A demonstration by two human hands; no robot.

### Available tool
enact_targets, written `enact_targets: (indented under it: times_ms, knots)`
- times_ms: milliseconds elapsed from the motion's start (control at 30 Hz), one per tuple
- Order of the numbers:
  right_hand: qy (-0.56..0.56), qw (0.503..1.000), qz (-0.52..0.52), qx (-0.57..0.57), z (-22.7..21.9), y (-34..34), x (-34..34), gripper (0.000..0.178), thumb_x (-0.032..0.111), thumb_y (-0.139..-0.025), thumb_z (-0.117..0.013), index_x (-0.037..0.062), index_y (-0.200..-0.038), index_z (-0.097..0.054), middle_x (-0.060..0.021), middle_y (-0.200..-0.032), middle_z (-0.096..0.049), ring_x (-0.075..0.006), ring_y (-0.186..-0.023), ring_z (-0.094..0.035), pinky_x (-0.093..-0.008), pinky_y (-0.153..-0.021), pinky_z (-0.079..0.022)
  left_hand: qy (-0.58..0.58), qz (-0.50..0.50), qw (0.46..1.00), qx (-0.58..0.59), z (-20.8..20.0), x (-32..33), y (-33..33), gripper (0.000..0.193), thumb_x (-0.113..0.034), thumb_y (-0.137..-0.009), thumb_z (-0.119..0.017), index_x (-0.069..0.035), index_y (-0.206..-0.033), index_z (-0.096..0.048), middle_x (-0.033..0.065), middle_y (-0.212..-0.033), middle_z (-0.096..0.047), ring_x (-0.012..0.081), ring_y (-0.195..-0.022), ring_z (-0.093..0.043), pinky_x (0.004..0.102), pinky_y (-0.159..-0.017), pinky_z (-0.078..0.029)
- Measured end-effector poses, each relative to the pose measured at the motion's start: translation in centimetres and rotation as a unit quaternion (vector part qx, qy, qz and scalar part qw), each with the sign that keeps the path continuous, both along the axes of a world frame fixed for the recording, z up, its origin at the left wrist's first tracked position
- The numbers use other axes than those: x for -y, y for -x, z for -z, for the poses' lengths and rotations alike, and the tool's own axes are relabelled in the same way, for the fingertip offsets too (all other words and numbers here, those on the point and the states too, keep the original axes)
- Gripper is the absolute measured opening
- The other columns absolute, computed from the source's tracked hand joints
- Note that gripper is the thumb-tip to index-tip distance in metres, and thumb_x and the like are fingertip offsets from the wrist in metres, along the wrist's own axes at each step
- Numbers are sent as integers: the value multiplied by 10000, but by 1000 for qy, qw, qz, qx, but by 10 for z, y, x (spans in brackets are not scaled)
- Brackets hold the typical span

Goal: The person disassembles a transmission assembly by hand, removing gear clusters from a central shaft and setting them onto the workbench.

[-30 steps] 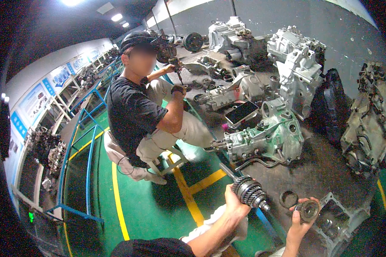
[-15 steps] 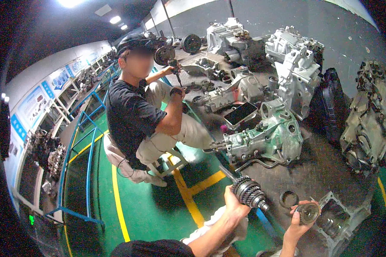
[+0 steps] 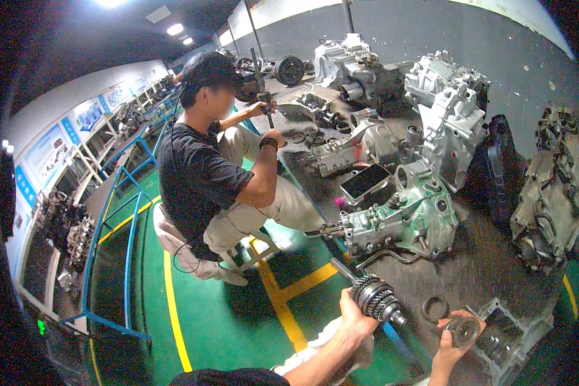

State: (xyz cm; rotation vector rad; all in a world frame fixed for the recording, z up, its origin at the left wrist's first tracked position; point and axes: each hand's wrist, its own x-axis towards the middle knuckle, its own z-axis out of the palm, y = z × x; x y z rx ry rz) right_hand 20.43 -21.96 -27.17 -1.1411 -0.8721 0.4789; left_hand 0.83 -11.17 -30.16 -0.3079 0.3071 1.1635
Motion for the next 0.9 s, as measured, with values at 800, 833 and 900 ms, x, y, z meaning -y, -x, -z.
enact_targets:
  times_ms: [800, 833, 900]
  knots:
    - [-54, 996, 68, 7, 28, -1, -20, 528, 313, -899, -665, 63, -1299, -429, -95, -1045, -549, -164, -725, -537, -298, -598, -449, 122, 26, 987, -99, 17, -27, 32, 519, -431, -922, -388, -22, -1091, -659, 143, -1004, -719, 315, -882, -682, 478, -839, -556]
    - [-47, 994, 96, 8, 29, 1, -21, 605, 324, -889, -670, 62, -1362, -400, -95, -1066, -531, -158, -733, -539, -287, -589, -445, 115, 22, 990, -73, 20, -28, 35, 478, -437, -935, -423, -46, -1069, -662, 128, -989, -722, 307, -867, -691, 468, -842, -561]
    - [-43, 993, 110, 7, 28, 4, -24, 582, 326, -906, -659, 57, -1360, -414, -85, -1066, -536, -141, -701, -524, -282, -581, -427, 121, 16, 990, -68, 25, -31, 39, 456, -433, -935, -431, -56, -1051, -660, 121, -978, -721, 299, -856, -688, 462, -830, -560]
